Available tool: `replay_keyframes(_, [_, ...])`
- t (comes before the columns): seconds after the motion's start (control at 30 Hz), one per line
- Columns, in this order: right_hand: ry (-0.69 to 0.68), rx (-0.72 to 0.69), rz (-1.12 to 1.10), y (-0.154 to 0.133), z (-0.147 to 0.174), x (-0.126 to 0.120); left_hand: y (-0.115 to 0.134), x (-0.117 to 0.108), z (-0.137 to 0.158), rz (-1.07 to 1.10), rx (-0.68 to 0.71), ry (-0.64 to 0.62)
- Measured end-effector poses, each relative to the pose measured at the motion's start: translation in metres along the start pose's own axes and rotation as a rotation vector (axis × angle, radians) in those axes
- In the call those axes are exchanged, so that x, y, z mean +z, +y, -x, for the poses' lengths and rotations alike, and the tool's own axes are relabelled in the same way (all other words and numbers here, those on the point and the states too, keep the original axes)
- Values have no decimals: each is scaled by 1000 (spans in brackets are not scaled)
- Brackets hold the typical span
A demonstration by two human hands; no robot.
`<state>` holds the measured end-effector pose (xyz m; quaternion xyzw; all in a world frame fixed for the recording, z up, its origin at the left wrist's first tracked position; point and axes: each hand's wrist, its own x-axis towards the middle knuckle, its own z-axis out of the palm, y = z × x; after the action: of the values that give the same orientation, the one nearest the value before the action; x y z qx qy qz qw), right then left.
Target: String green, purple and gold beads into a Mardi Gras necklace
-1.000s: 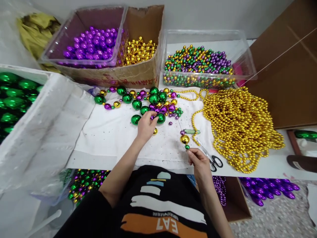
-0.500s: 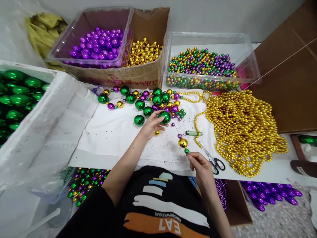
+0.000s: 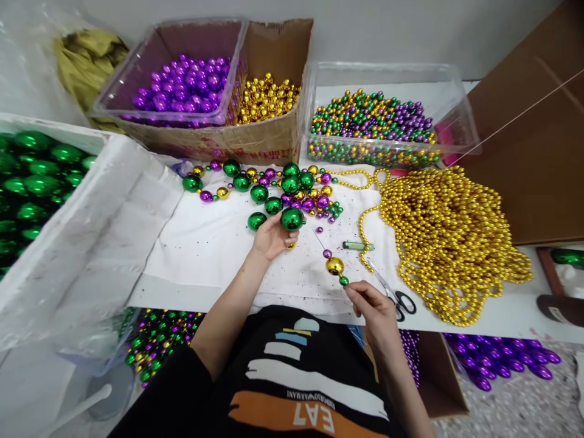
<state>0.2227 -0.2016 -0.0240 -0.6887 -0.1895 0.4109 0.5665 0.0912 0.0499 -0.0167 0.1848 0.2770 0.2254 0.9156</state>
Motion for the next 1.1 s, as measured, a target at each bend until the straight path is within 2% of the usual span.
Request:
replay_keyframes(0.4, [-15, -28, 74, -2, 2, 1, -5, -8, -2, -212, 11, 18])
replay_keyframes(0.5, [-27, -40, 109, -5, 1, 2, -6, -10, -3, -275, 14, -30])
replay_keyframes(0.73, [8, -63, 111, 7, -8, 5, -9, -1, 5, -444, -8, -276])
replay_keyframes(0.93, [27, -89, 67, 17, -11, 5, -16, 7, 11, -461, -16, -347])
replay_keyframes(1.1, [-8, -118, 71, 22, -17, -1, -19, 9, 13, -466, 18, -332])
